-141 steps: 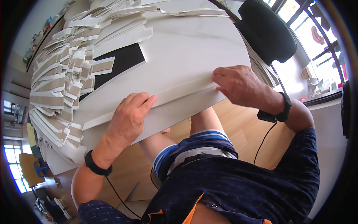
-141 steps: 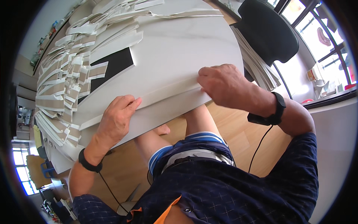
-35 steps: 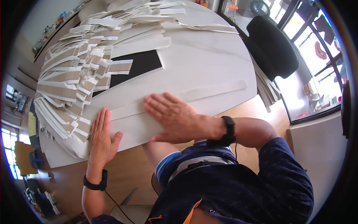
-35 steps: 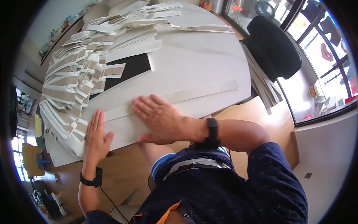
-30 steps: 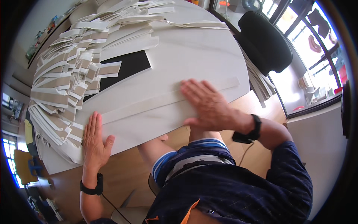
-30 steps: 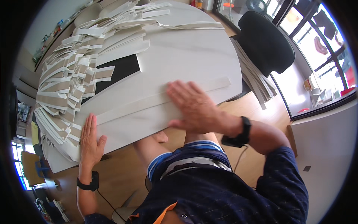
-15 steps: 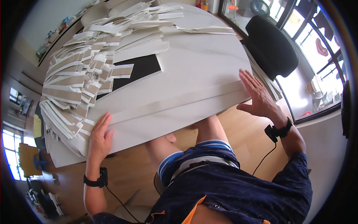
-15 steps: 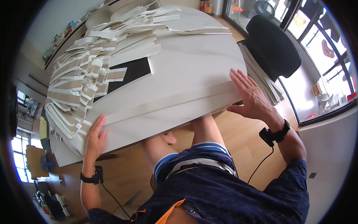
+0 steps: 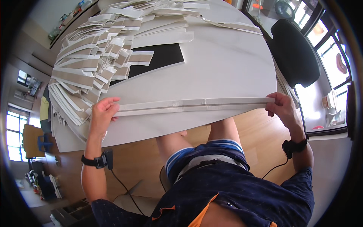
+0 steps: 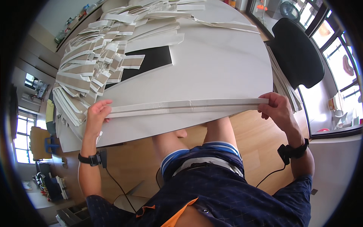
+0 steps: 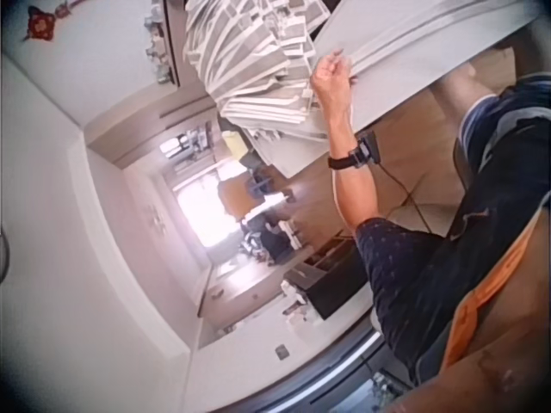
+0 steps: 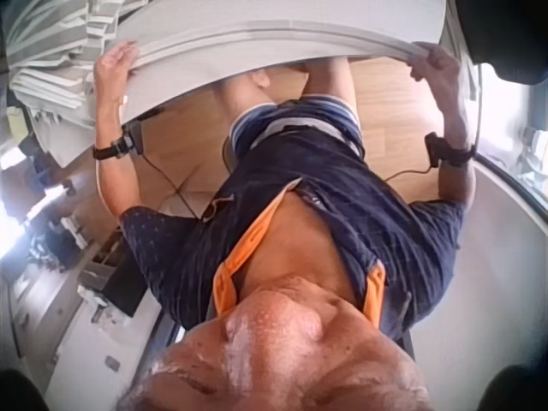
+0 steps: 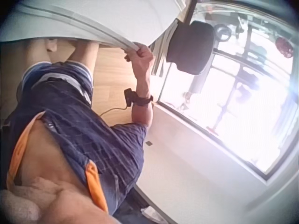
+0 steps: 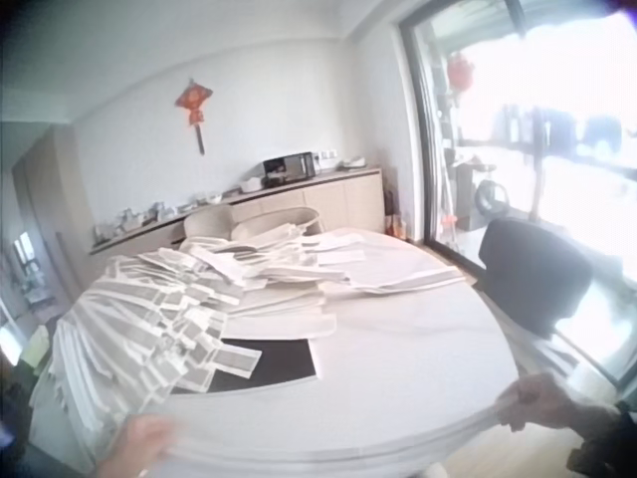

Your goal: The person folds and presses white paper strips on a white table, then gathers a large pile of these strips.

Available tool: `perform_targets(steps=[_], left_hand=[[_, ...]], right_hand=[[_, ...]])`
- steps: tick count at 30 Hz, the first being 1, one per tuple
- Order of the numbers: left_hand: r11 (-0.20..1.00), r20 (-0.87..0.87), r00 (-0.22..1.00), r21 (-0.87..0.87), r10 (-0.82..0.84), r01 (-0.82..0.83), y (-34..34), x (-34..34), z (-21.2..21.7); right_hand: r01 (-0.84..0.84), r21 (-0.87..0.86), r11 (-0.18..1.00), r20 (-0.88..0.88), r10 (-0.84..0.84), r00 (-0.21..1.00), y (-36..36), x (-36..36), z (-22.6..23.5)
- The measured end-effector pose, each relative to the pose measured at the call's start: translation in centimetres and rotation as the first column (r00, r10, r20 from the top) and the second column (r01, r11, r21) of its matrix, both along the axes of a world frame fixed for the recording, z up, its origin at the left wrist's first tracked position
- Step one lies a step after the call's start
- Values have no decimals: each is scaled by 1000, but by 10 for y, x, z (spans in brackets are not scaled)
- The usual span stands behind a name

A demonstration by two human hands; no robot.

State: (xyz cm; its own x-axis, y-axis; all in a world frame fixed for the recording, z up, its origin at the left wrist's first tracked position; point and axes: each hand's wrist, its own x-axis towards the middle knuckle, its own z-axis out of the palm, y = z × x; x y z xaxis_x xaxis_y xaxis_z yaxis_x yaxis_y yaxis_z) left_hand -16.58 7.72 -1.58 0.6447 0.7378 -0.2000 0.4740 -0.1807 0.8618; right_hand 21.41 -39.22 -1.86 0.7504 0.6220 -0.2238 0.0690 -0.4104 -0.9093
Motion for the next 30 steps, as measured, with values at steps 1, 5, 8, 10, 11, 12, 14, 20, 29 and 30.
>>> perform_targets(steps=[1, 5, 8, 10, 11, 12, 14, 20, 29, 30], left_hand=[[1000, -15, 1000, 3, 9, -9, 4, 4, 0], [975, 44, 997, -216, 58, -47, 14, 11, -4], [964, 95, 995, -265, 12, 14, 20, 10, -7], [966, 107, 994, -255, -16, 43, 21, 9, -9], [966, 105, 994, -255, -17, 43, 21, 9, -9], [969, 99, 995, -245, -13, 37, 21, 10, -9], [971, 92, 996, -235, -11, 32, 20, 13, -8], [968, 181, 983, -249, 16, 30, 31, 22, -8], [958, 676, 705, 5, -215, 288, 6, 134, 105], [946, 684, 690, 1, -237, 324, -8, 147, 117]], right_hand=[[-31, 6, 1000, -18, 31, 999, 0, 1, 0], [7, 47, 999, -35, -5, 999, -5, 1, -8], [24, 48, 999, -34, -22, 999, -12, 1, -12], [26, 70, 997, -64, -22, 998, -15, 1, -14], [21, 75, 997, -80, -15, 997, -16, 1, -16], [18, 89, 996, -98, -9, 995, -16, 1, -17], [17, 104, 994, -117, -5, 993, -17, 2, -22], [35, 160, 987, -80, -22, 997, -26, 2, -33], [316, 582, 749, -229, -222, 948, -75, 30, -65], [356, 628, 692, -254, -250, 934, -90, 36, -66]])
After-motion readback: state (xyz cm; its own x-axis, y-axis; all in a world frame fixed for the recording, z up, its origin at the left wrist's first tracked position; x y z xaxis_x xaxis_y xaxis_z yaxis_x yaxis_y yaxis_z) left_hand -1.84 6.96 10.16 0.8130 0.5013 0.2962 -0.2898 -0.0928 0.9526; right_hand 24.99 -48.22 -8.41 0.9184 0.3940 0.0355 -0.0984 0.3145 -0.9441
